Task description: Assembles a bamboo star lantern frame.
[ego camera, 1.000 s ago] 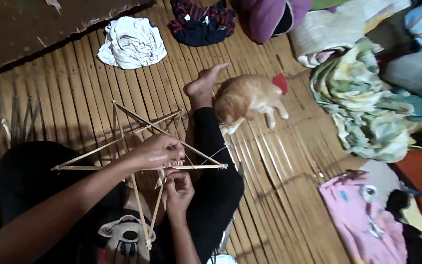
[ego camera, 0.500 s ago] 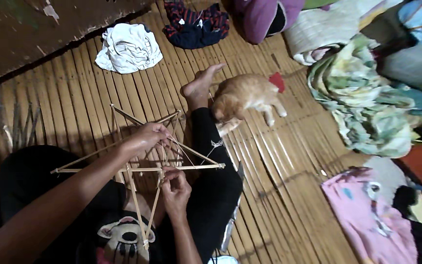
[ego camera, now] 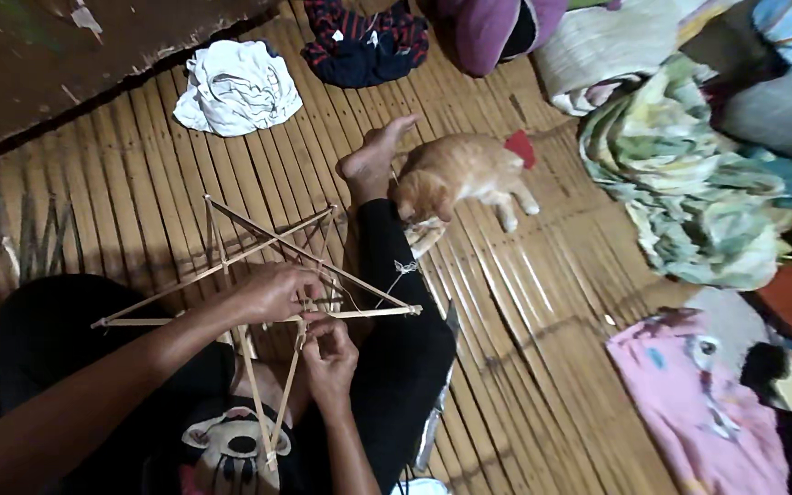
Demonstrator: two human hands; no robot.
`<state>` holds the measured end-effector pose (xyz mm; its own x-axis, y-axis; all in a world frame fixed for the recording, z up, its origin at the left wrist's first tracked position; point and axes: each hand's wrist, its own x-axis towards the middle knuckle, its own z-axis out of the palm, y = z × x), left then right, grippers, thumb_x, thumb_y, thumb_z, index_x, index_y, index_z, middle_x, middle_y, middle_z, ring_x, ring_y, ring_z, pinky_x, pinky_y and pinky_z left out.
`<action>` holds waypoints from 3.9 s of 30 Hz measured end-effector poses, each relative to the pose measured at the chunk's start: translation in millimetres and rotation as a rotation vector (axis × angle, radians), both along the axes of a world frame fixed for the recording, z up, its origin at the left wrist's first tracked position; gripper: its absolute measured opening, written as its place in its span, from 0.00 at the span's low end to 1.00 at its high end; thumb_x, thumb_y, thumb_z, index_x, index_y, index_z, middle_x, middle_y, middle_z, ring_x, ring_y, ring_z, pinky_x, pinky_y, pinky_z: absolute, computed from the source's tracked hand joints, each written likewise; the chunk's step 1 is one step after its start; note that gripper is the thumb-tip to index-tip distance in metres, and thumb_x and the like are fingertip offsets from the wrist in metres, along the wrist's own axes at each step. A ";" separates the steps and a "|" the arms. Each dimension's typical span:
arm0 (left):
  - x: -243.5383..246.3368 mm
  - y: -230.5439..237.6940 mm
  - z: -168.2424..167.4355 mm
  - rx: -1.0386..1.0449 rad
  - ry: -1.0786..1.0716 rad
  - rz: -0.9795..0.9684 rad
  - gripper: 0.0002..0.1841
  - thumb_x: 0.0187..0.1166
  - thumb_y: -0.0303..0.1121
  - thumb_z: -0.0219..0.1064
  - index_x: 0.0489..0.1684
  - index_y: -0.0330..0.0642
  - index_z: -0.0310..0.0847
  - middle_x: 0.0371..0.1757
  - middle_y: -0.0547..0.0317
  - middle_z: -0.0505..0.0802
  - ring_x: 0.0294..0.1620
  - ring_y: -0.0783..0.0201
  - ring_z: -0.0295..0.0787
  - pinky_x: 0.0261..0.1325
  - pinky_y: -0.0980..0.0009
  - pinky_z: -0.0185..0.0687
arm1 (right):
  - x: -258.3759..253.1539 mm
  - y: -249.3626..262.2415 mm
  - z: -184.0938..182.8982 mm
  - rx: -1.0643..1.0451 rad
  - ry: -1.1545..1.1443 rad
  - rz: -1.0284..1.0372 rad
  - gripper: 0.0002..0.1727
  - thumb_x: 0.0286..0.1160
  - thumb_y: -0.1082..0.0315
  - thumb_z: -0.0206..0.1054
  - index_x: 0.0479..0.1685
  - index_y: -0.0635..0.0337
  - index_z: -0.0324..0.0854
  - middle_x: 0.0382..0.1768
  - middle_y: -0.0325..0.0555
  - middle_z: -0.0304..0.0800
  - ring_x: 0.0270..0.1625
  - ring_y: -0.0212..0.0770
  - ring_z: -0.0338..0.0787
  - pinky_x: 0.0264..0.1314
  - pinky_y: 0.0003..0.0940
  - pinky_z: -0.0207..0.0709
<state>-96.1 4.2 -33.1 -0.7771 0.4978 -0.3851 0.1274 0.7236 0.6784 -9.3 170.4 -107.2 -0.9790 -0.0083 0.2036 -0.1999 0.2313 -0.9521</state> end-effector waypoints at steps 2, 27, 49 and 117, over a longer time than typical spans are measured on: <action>3.9 3.9 -1.7 0.001 -0.003 0.083 0.10 0.77 0.30 0.74 0.53 0.42 0.88 0.39 0.54 0.92 0.35 0.59 0.87 0.47 0.57 0.83 | -0.3 0.3 0.4 0.000 0.009 0.002 0.01 0.60 0.70 0.64 0.28 0.53 0.80 0.47 0.39 0.96 0.58 0.31 0.92 0.79 0.61 0.62; 7.8 -6.3 -12.8 0.314 -0.449 0.316 0.11 0.87 0.29 0.63 0.60 0.35 0.80 0.42 0.58 0.88 0.38 0.74 0.80 0.43 0.75 0.75 | -0.6 3.0 1.6 -0.001 0.065 -0.094 0.05 0.63 0.73 0.66 0.25 0.66 0.81 0.48 0.51 0.90 0.42 0.26 0.87 0.40 0.14 0.81; 12.2 -1.3 -16.4 0.283 -0.415 0.305 0.09 0.90 0.30 0.58 0.44 0.36 0.83 0.32 0.62 0.80 0.27 0.75 0.71 0.30 0.77 0.66 | -2.7 3.3 3.7 0.088 0.006 -0.078 0.05 0.60 0.71 0.66 0.23 0.63 0.83 0.50 0.50 0.90 0.48 0.32 0.86 0.45 0.20 0.79; 8.0 -6.1 5.1 0.055 -0.358 0.355 0.13 0.92 0.36 0.59 0.46 0.38 0.87 0.35 0.55 0.87 0.34 0.65 0.80 0.42 0.64 0.76 | -16.9 20.1 17.4 0.345 0.095 -0.024 0.11 0.66 0.75 0.65 0.43 0.73 0.89 0.40 0.55 0.91 0.32 0.33 0.87 0.35 0.21 0.82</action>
<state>-88.1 -2.0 -28.0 -0.7261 0.2540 -0.6389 -0.3673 0.6423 0.6727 -26.2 190.4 -89.7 -0.9565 -0.0697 0.2832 -0.2747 0.5413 -0.7947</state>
